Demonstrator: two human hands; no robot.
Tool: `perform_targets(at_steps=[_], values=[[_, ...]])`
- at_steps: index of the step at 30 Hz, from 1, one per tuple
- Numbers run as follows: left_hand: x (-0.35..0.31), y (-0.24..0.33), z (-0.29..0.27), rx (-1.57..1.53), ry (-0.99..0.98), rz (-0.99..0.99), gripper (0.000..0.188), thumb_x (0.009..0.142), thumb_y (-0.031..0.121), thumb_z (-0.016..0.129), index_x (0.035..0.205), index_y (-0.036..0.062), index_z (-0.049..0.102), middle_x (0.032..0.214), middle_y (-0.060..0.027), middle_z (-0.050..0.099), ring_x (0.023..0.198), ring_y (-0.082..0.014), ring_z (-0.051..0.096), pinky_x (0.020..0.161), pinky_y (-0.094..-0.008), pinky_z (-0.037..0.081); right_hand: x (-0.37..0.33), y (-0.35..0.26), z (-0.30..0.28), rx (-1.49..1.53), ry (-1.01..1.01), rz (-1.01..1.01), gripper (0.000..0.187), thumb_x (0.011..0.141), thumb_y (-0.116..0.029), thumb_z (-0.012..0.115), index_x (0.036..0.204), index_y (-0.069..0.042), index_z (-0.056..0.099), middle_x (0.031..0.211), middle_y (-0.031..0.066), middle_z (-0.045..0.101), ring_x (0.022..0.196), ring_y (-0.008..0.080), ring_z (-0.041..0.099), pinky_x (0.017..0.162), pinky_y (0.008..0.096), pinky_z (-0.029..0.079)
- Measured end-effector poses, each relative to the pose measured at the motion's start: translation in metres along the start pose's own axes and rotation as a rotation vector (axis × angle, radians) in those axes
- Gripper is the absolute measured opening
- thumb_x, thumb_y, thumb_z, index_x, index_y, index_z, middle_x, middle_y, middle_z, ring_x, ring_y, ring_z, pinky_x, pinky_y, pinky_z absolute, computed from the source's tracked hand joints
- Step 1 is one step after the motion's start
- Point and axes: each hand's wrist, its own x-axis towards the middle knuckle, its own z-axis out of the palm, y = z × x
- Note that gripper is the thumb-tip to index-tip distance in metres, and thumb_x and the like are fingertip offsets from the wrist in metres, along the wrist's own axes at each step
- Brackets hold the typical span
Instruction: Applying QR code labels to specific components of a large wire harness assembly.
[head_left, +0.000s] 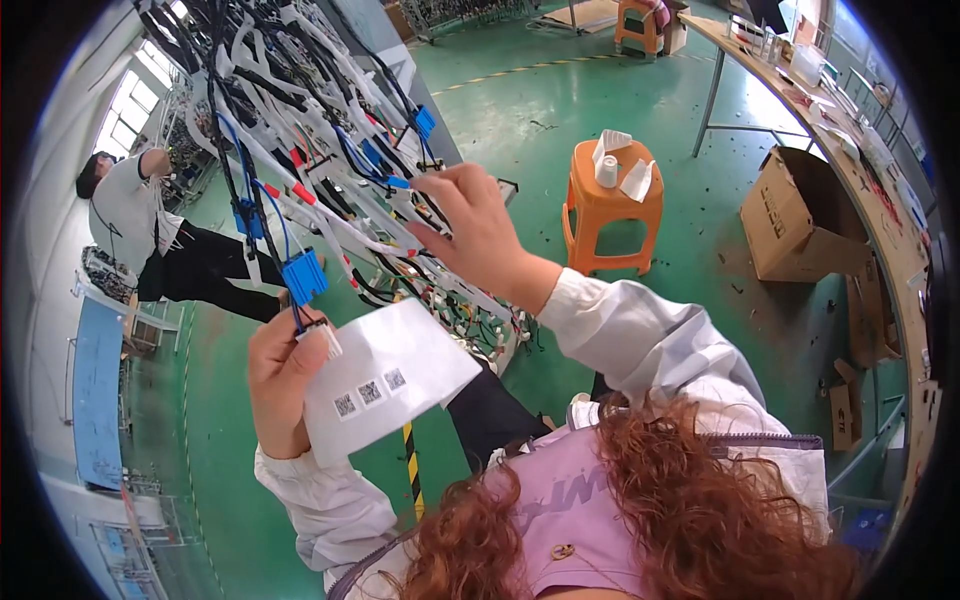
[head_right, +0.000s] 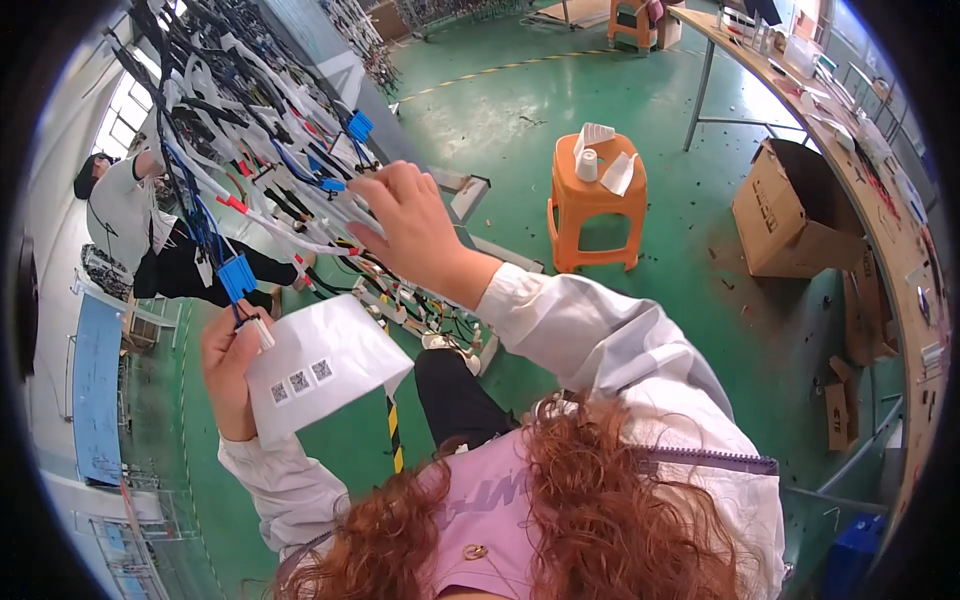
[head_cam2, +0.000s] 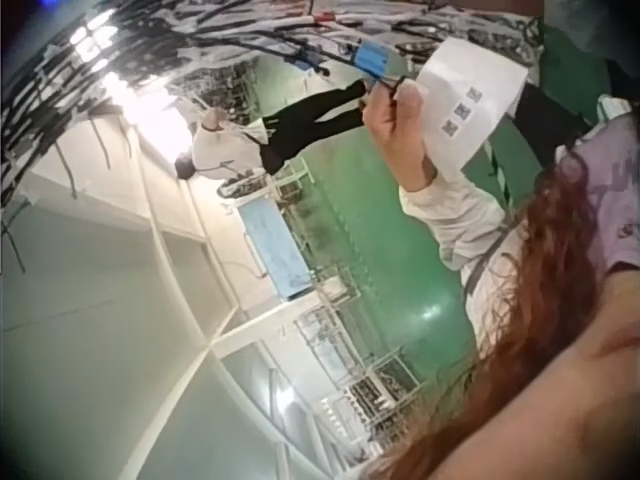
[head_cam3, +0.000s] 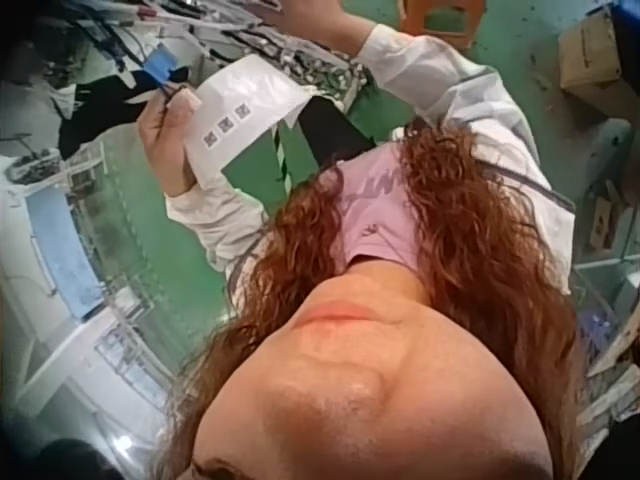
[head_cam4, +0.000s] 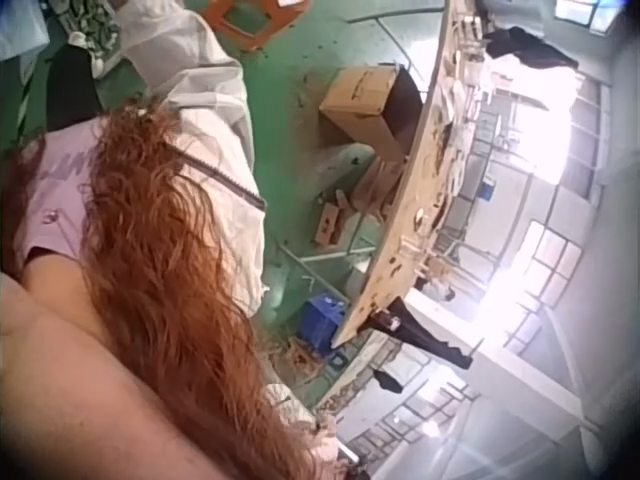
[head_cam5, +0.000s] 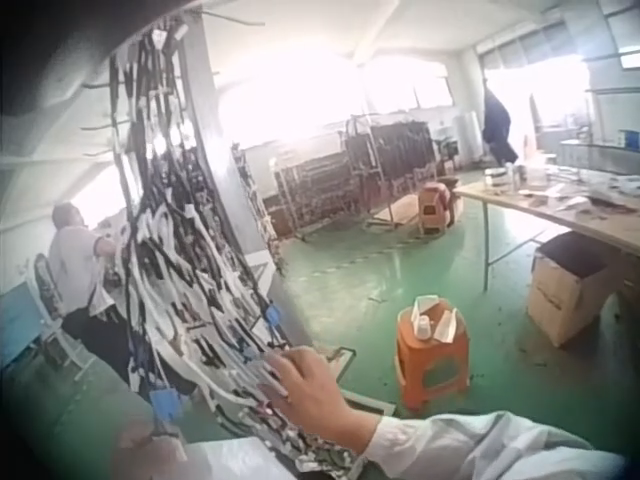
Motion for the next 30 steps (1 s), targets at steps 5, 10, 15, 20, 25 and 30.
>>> perform_targets(at_steps=[5, 10, 15, 20, 25, 30], values=[[-0.004, 0.001, 0.000, -0.025, -0.081, 0.026, 0.026, 0.080, 0.023, 0.062, 0.087, -0.0005, 0.055, 0.068, 0.0017, 0.051, 0.059, -0.0050, 0.045, 0.052, -0.0186, 0.032, 0.009, -0.002, 0.023, -0.023, 0.024, 0.046, 0.034, 0.069, -0.017, 0.069, 0.099, -0.009, 0.055, 0.084, 0.0077, 0.046, 0.081, 0.0255, 0.046, 0.069, 0.0358, 0.036], [-0.006, -0.005, 0.005, -0.052, 0.121, 0.048, 0.018, 0.080, 0.015, 0.061, 0.085, -0.0003, 0.055, 0.068, 0.0013, 0.051, 0.058, -0.0048, 0.044, 0.051, -0.0190, 0.032, 0.017, 0.003, 0.012, 0.398, 0.065, 0.279, 0.012, 0.069, -0.005, 0.066, 0.079, -0.005, 0.060, 0.073, 0.0079, 0.047, 0.062, 0.0244, 0.048, 0.056, 0.0331, 0.039], [-0.003, 0.001, 0.003, 0.010, 0.003, 0.013, 0.010, 0.078, 0.008, 0.056, 0.083, 0.0006, 0.053, 0.068, 0.0022, 0.050, 0.058, -0.0035, 0.042, 0.052, -0.0186, 0.032, 0.011, -0.003, 0.012, -0.030, -0.035, -0.015, 0.026, 0.067, -0.014, 0.069, 0.089, -0.009, 0.057, 0.086, 0.0078, 0.047, 0.082, 0.0253, 0.047, 0.070, 0.0357, 0.037], [-0.006, 0.006, -0.001, 0.072, -0.043, 0.031, 0.009, 0.076, 0.008, 0.057, 0.080, 0.0013, 0.052, 0.068, 0.0027, 0.049, 0.059, -0.0027, 0.040, 0.052, -0.0183, 0.031, 0.021, 0.000, 0.028, -0.110, 0.086, -0.039, 0.019, 0.068, -0.011, 0.067, 0.083, -0.008, 0.057, 0.081, 0.0064, 0.048, 0.077, 0.0252, 0.048, 0.068, 0.0358, 0.037], [-0.004, -0.015, 0.006, 0.012, 0.069, -0.060, 0.011, 0.076, 0.006, 0.060, 0.081, 0.0007, 0.052, 0.072, 0.0021, 0.051, 0.066, -0.0029, 0.045, 0.056, -0.0176, 0.037, 0.011, -0.005, -0.007, 0.668, -0.123, 0.536, 0.011, 0.077, -0.008, 0.065, 0.085, -0.003, 0.059, 0.072, -0.0021, 0.049, 0.064, 0.0059, 0.044, 0.059, 0.0190, 0.036], [0.019, -0.049, 0.036, 0.254, -0.191, -0.146, 0.009, 0.082, 0.011, 0.057, 0.084, 0.0023, 0.055, 0.073, 0.0013, 0.053, 0.068, -0.0028, 0.045, 0.057, -0.0187, 0.038, 0.006, -0.021, -0.053, 1.077, -0.357, 0.777, 0.017, 0.082, -0.019, 0.062, 0.082, -0.002, 0.058, 0.075, -0.0054, 0.051, 0.070, 0.0020, 0.042, 0.062, 0.0174, 0.035]])
